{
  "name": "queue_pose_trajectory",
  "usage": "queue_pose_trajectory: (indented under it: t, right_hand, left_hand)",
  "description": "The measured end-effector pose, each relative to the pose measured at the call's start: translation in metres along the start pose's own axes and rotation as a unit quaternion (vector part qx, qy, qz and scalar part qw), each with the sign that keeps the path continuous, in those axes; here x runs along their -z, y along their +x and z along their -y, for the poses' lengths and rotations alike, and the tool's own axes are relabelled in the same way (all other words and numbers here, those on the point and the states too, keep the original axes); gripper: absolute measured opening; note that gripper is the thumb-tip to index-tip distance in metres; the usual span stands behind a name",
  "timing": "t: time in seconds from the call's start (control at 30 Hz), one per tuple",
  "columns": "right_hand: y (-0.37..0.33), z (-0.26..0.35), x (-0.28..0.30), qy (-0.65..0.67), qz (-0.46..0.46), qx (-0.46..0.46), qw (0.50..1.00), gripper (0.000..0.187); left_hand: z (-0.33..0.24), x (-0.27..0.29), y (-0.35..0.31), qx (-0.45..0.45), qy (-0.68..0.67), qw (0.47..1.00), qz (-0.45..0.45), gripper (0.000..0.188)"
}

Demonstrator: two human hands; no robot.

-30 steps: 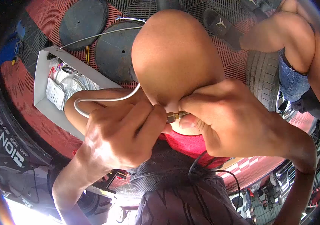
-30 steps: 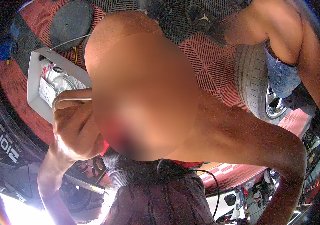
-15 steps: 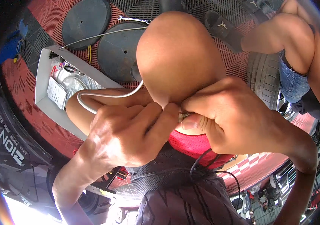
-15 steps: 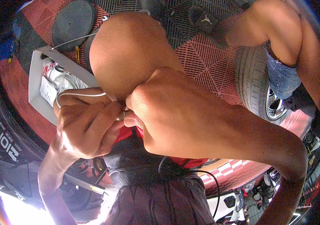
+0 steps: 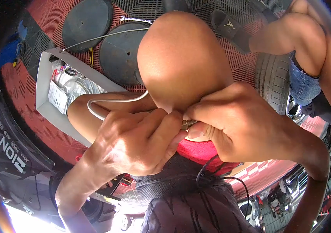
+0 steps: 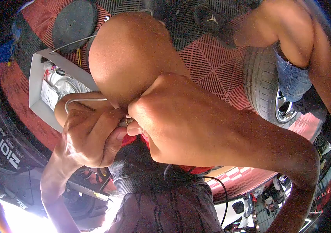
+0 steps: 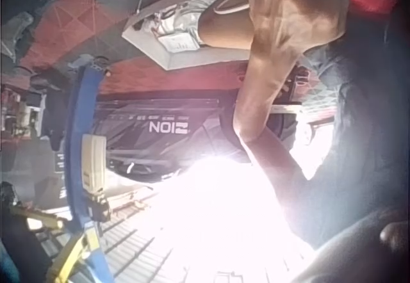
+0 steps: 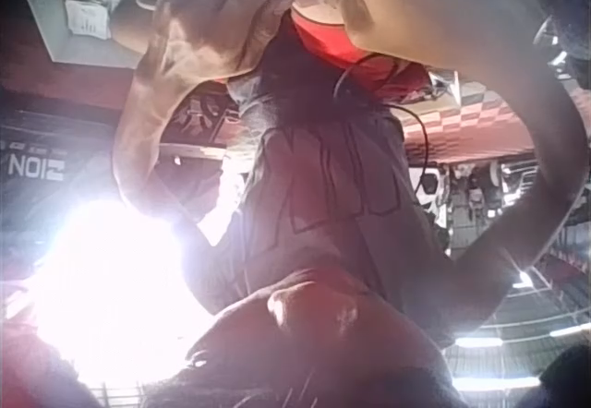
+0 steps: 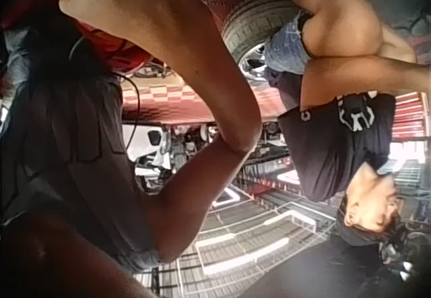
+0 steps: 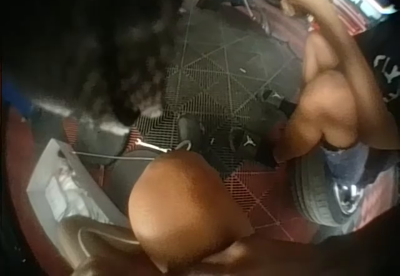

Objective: The recorder is assembling or connecting components of a coaxial-style cable.

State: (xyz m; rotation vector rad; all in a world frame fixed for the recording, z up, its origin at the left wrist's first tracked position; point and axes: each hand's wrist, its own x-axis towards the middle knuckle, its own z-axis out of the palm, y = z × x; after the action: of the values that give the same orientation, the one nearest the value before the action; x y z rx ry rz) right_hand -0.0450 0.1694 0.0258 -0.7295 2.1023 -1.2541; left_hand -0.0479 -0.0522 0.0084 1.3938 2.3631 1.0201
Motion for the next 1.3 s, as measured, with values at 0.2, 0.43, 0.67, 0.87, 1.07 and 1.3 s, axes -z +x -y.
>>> queue_pose_trajectory:
  t: [0.2,0.43,0.67,0.87,1.07,1.3]
  right_hand:
    - [-0.001,-0.003,0.006,0.004,0.014,0.0,1.0,0.006]
    - [0.001,-0.005,0.004,0.035,-0.004,-0.004,0.999,0.004]
    - [0.003,-0.003,0.004,0.04,0.02,-0.042,0.998,0.008]
    - [0.004,-0.007,0.001,0.037,-0.003,-0.03,0.999,0.009]
    - [0.002,-0.005,0.005,0.04,0.014,-0.034,0.999,0.014]
    - [0.003,-0.003,0.005,0.043,0.013,-0.042,0.998,0.014]
  left_hand:
    - [-0.002,-0.003,0.002,-0.017,0.037,0.999,0.003,0.026]
    - [-0.002,-0.004,-0.001,-0.042,0.129,0.991,-0.012,0.027]
    - [-0.003,-0.001,0.002,-0.007,0.058,0.998,-0.017,0.025]
    - [-0.003,0.004,0.001,0.033,0.03,0.998,0.035,0.02]
    - [-0.003,0.004,0.005,0.001,0.058,0.998,0.026,0.028]
    - [-0.008,0.004,0.002,-0.016,0.134,0.99,0.044,0.028]
